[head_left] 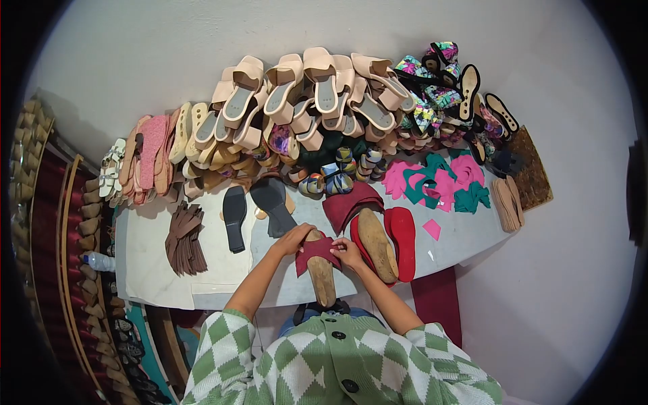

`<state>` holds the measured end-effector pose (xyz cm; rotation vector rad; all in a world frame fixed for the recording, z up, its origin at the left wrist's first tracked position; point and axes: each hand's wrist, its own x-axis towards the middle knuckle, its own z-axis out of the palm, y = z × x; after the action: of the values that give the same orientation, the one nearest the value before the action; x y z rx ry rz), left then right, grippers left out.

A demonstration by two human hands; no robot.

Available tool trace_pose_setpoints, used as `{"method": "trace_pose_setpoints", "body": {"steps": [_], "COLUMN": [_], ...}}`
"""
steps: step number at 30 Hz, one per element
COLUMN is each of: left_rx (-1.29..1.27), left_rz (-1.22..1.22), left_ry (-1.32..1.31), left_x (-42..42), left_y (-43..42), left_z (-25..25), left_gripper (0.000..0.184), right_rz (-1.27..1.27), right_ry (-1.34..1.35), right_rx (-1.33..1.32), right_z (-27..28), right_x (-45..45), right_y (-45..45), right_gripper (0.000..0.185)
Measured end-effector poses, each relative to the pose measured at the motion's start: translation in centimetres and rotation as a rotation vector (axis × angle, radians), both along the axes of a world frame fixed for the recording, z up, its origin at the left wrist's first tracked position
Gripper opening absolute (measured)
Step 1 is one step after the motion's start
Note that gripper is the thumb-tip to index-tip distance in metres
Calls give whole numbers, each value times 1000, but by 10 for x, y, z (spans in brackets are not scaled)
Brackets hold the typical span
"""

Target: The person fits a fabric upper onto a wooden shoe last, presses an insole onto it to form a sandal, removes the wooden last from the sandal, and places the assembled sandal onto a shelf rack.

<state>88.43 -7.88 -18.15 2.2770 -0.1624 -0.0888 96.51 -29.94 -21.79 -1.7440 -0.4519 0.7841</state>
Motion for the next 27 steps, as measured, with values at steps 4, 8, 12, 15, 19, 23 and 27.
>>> {"method": "trace_pose_setpoints", "body": {"steps": [4, 8, 12, 15, 19, 23, 27], "left_rx": [17, 1, 16, 19, 11, 29, 15], "left_rz": [15, 12, 27, 39, 48, 45, 54], "left_ry": [-9, -52, -100, -143, -119, -111, -157], "left_x": [-4, -4, -6, -7, -10, -10, -12], "left_y": [-1, -2, -5, -7, -9, -12, -13], "left_z": [0, 2, 15, 20, 27, 37, 36], "left_gripper": [79, 78, 73, 69, 68, 68, 69], "right_rz": [-87, -133, -128, -154, -130, -70, 39], "right_ry": [-32, -63, -6, 190, 210, 302, 414], "right_rx": [2, -38, -126, -97, -17, -20, -55], "right_z": [13, 9, 13, 20, 5, 23, 50], "right_x": [-5, -12, -17, -19, -21, -20, -14], "right_y": [2, 4, 7, 10, 10, 7, 2], "right_gripper": [24, 30, 36, 35, 34, 36, 40]}}
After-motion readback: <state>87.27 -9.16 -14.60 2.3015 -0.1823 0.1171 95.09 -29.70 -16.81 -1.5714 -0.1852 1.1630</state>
